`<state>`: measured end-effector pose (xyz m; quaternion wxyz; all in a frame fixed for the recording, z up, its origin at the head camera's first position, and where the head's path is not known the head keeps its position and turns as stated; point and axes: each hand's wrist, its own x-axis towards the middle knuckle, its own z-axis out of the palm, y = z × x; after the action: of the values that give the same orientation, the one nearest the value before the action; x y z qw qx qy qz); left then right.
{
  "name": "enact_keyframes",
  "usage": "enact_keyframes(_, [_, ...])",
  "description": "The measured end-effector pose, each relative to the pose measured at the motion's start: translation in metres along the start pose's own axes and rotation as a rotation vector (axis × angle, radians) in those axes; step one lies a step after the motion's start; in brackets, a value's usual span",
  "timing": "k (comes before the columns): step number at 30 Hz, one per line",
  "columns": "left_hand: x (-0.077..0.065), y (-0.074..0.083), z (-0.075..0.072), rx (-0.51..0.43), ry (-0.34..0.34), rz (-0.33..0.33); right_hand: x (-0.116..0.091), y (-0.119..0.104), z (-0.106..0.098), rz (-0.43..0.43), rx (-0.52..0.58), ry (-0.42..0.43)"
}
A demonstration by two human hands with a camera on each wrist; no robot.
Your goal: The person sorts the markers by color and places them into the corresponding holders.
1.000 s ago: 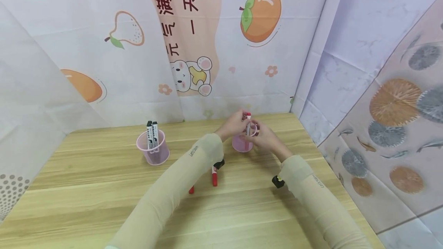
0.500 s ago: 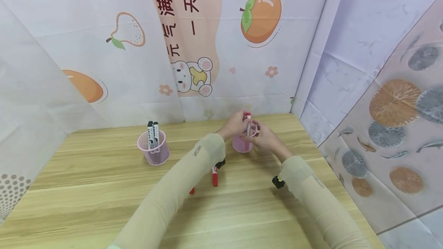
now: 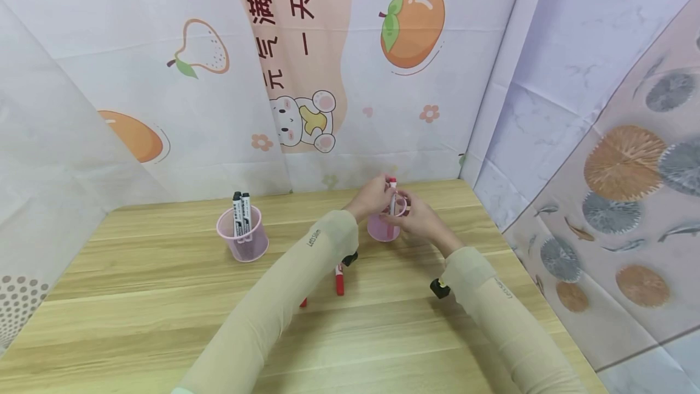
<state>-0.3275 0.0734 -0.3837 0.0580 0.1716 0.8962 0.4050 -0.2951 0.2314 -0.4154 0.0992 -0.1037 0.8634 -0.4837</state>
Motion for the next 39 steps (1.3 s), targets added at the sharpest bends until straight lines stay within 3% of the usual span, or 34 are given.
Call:
enact_keyframes(11, [-0.0011,0.002,-0.0027,0.006,0.003,-0.007,-0.002,-0.0025,0.0004,0.013,0.017,-0.022])
enact_keyframes(39, [-0.0094,0.0042,-0.0093,-0.102,0.016,-0.054,-0.0033,-0.0028,0.0002,0.008,0.017,-0.018])
